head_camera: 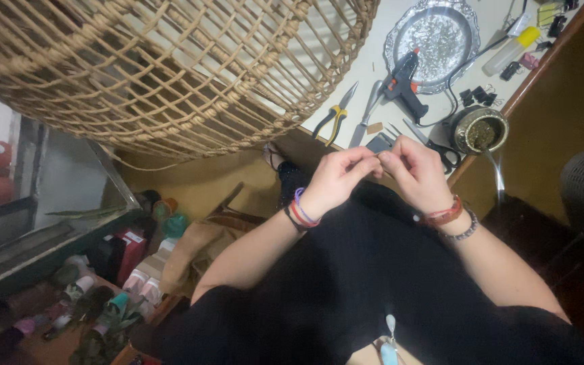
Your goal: The person repairs a wicker basket by cutting, stapling, and glueing pieces of wicker or cord to the frame using a variety of hand tools.
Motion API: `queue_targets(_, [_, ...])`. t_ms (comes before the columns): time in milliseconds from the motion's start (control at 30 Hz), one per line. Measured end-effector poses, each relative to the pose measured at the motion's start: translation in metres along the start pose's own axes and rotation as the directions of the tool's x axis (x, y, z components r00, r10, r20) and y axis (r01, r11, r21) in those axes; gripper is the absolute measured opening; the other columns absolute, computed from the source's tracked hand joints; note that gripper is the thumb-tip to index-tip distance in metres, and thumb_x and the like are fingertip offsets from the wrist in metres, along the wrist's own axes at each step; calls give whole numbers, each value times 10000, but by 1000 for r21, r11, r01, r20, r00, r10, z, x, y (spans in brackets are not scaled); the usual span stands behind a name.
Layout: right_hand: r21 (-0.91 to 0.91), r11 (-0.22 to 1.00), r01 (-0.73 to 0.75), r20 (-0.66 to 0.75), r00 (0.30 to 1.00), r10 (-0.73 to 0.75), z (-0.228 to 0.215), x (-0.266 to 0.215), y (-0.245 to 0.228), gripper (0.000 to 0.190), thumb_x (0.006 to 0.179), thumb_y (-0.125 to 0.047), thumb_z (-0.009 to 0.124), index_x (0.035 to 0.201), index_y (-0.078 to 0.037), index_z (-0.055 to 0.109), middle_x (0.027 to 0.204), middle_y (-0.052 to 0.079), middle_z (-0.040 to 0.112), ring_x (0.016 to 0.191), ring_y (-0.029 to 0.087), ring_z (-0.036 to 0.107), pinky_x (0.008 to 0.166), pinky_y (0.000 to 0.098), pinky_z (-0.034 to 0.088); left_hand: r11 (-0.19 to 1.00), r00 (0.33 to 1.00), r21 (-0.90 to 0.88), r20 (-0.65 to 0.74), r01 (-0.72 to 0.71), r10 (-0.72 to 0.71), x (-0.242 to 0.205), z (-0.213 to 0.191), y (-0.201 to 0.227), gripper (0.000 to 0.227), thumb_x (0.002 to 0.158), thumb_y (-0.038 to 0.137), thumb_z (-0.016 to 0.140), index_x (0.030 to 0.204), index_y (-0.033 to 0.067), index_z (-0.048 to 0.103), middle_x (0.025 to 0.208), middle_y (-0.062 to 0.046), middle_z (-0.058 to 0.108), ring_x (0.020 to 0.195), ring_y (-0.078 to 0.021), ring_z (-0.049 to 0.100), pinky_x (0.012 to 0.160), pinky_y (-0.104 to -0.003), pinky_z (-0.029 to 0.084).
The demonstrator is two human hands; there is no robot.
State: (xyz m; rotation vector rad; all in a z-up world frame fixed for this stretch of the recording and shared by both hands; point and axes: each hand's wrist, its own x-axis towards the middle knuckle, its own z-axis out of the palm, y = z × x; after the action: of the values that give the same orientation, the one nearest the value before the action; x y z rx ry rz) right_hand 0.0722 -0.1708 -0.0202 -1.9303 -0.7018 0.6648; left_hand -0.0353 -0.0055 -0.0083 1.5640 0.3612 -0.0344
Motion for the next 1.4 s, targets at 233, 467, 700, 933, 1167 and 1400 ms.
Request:
queue_targets(233, [-356,934,22,-138,987,-76,12,58,102,361,1162,-197,577,868,14,573,721,278,559,707,512,582,652,529,451,976,994,217,-101,-22,45,-7,-28,4,270,1059,312,582,853,213,725,777,10,757,851,-248,728,828,-355,562])
queue_targets(467, [-891,435,-133,-234,954,-188,38,106,179,487,805,-228,778,1232,-90,589,898,94,599,791,299,694,670,404,600,984,973,-72,-151,165,-174,-13,-36,1,215,1025,284,655,933,144,789,783,-13,788,746,-109,728,781,-269,569])
queue_targets(700, [-826,521,-215,-331,933,-140,37,127,247,535,810,-133,623,1323,-7,543,961,147,615,838,340,699,697,458,606,979,967,-106,-168,173,-189,-14,-51,2,223,1029,314,655,946,166,800,765,-5,783,746,-100,726,774,-260,570])
queue_targets(933, [-528,686,-500,-388,861,329,14,121,152,267,1078,-266,574,1159,-39,459,1081,280,663,952,547,699,812,634,540,998,963,35,-265,59,-48,-19,-64,26,205,1051,266,613,971,158,768,761,-6,767,760,-157,743,747,-305,590])
queue_targets(1167, [-162,971,-173,-279,952,123,-8,72,57,207,1186,-170,518,1133,30,505,921,259,695,887,436,702,705,519,546,967,946,255,-310,-9,91,-22,-85,46,223,998,302,681,813,182,716,664,14,718,706,-214,706,705,-315,561])
queue_targets(1400, [-312,950,-5,-205,977,-62,-28,19,-20,418,1009,-289,811,1219,-1,593,1082,125,706,967,274,677,846,419,519,969,964,243,-264,30,37,-28,-92,70,277,1004,284,613,764,154,665,672,56,669,631,-48,594,693,-222,468])
